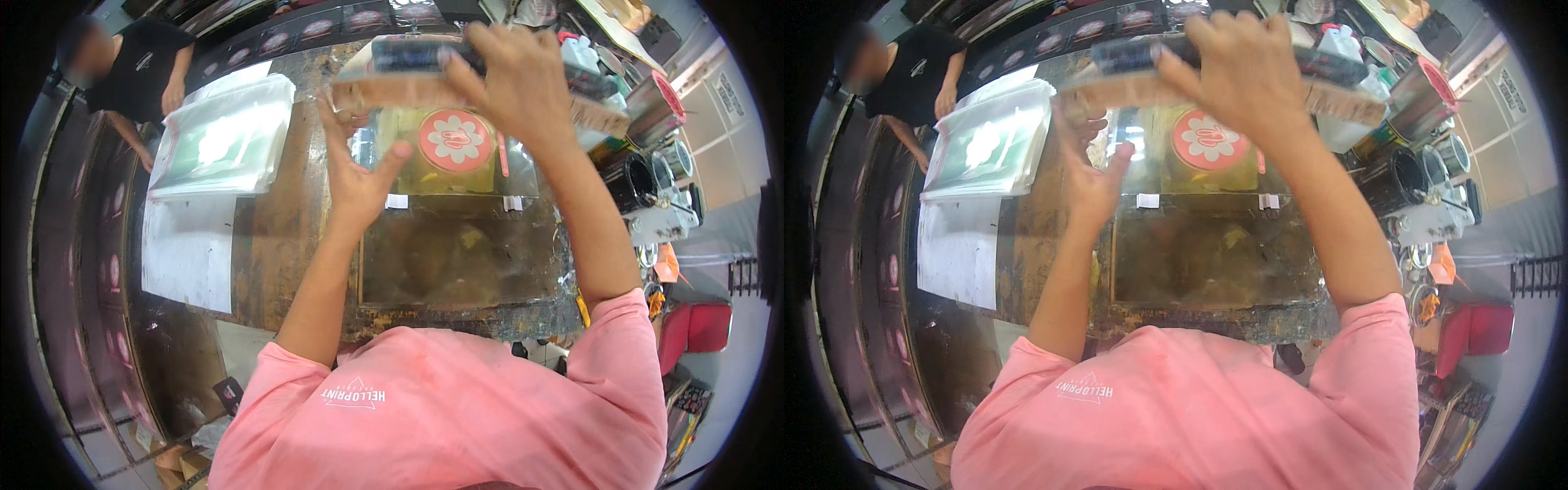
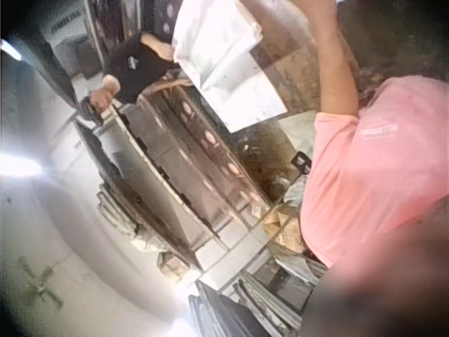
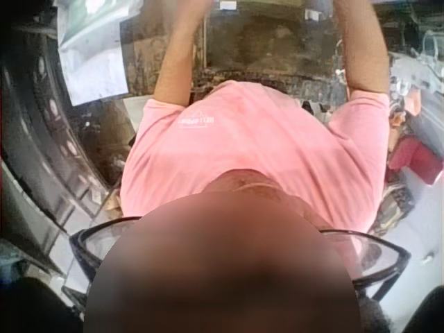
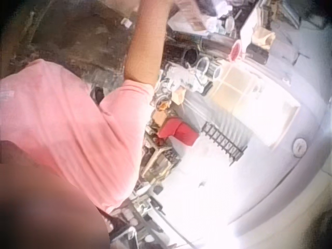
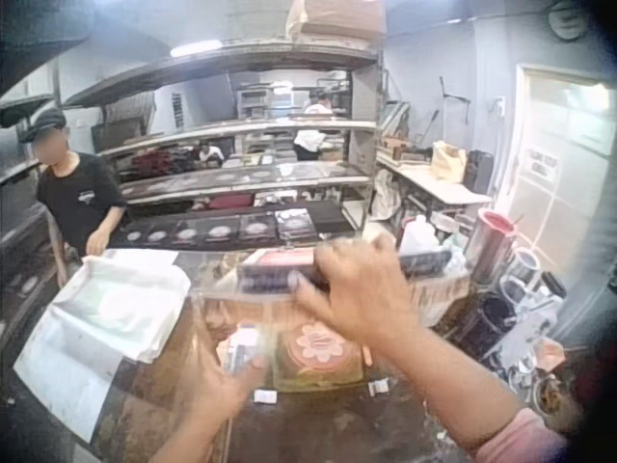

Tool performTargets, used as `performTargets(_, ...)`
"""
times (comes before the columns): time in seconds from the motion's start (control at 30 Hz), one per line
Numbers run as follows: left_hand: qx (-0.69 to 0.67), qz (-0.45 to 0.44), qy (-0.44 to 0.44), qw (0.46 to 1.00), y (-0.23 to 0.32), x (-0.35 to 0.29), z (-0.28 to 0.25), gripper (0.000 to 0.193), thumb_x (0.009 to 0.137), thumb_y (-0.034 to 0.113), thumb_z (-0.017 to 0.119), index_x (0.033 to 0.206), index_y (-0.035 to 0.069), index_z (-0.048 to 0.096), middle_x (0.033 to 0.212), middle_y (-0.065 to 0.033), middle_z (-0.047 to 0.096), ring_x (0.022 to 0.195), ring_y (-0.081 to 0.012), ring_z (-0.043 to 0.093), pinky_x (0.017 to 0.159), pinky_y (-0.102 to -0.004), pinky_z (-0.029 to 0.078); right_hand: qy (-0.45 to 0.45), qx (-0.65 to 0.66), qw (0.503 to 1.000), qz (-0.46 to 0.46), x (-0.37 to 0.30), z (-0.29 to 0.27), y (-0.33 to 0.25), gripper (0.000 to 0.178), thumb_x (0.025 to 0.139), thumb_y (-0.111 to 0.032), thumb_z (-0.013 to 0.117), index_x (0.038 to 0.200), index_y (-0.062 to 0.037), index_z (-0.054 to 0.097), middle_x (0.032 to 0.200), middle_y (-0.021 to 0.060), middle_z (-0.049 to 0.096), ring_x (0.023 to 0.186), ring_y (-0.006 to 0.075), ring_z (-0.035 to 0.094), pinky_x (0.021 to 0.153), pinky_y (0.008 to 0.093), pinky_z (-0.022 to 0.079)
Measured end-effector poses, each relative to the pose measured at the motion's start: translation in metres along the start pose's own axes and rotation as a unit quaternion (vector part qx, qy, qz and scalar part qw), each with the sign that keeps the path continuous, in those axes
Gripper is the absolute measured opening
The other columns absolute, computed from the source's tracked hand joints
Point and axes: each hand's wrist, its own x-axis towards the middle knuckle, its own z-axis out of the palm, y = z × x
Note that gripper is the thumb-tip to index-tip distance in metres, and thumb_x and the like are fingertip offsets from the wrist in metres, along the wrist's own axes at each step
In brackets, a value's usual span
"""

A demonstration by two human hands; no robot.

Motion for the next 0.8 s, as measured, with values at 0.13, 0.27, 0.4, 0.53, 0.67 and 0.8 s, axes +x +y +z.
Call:
performTargets(0.13,0.472,-0.012,-0.148,0.869,-0.051,-0.065,0.006,0.112,0.093,0.081,0.048,0.164,-0.003,0.026,0.160,-0.0350,0.033,0.155,-0.0491,0.019,0.120,-0.0731,-0.003,0.052,0.008,0.999,-0.003,0.048,-0.009,0.018,0.054,0.097,-0.053,0.059,0.087,-0.0012,0.069,0.080,0.0200,0.070,0.078,0.0393,0.068,0.077,0.0497,0.048)
performTargets(0.27,0.511,-0.039,-0.229,0.827,-0.049,-0.085,0.008,0.115,0.090,0.083,0.050,0.161,-0.005,0.030,0.171,-0.0235,0.026,0.161,-0.0378,0.016,0.120,-0.0725,-0.008,-0.020,0.063,0.997,0.039,0.079,-0.012,0.028,0.054,0.096,-0.051,0.058,0.077,-0.0018,0.069,0.074,0.0195,0.069,0.075,0.0391,0.068,0.082,0.0493,0.047)
performTargets(0.4,0.372,0.035,-0.127,0.919,-0.032,-0.039,0.024,0.097,0.091,0.068,0.065,0.148,-0.008,0.050,0.155,-0.0222,0.051,0.153,-0.0376,0.037,0.125,-0.0647,0.008,0.022,0.086,0.994,0.062,0.084,-0.024,0.018,0.052,0.095,-0.049,0.060,0.075,-0.0023,0.071,0.073,0.0207,0.069,0.076,0.0407,0.069,0.079,0.0505,0.051)
performTargets(0.53,0.307,0.075,-0.027,0.948,-0.021,0.025,0.014,0.066,0.092,0.043,0.077,0.136,-0.003,0.064,0.138,-0.0225,0.066,0.139,-0.0378,0.054,0.122,-0.0550,0.030,0.024,0.043,0.998,0.051,0.102,-0.018,0.033,0.052,0.093,-0.048,0.062,0.078,0.0000,0.072,0.077,0.0254,0.070,0.077,0.0432,0.071,0.075,0.0506,0.054)
performTargets(0.67,0.333,0.098,0.021,0.938,-0.019,0.034,-0.044,0.051,0.093,0.031,0.074,0.132,-0.002,0.067,0.136,-0.0206,0.067,0.133,-0.0350,0.060,0.121,-0.0528,0.031,-0.013,0.021,0.999,0.023,0.087,-0.007,0.041,0.059,0.097,-0.059,0.057,0.098,-0.0016,0.073,0.088,0.0214,0.072,0.088,0.0420,0.070,0.080,0.0526,0.050)
performTargets(0.8,0.417,0.052,0.064,0.905,-0.008,0.067,-0.139,0.053,0.089,0.034,0.079,0.131,0.003,0.070,0.132,-0.0212,0.070,0.123,-0.0388,0.066,0.114,-0.0465,0.043,-0.071,0.075,0.990,0.094,0.086,-0.003,0.038,0.070,0.097,-0.067,0.052,0.103,-0.0016,0.074,0.093,0.0234,0.073,0.093,0.0429,0.069,0.084,0.0527,0.052)
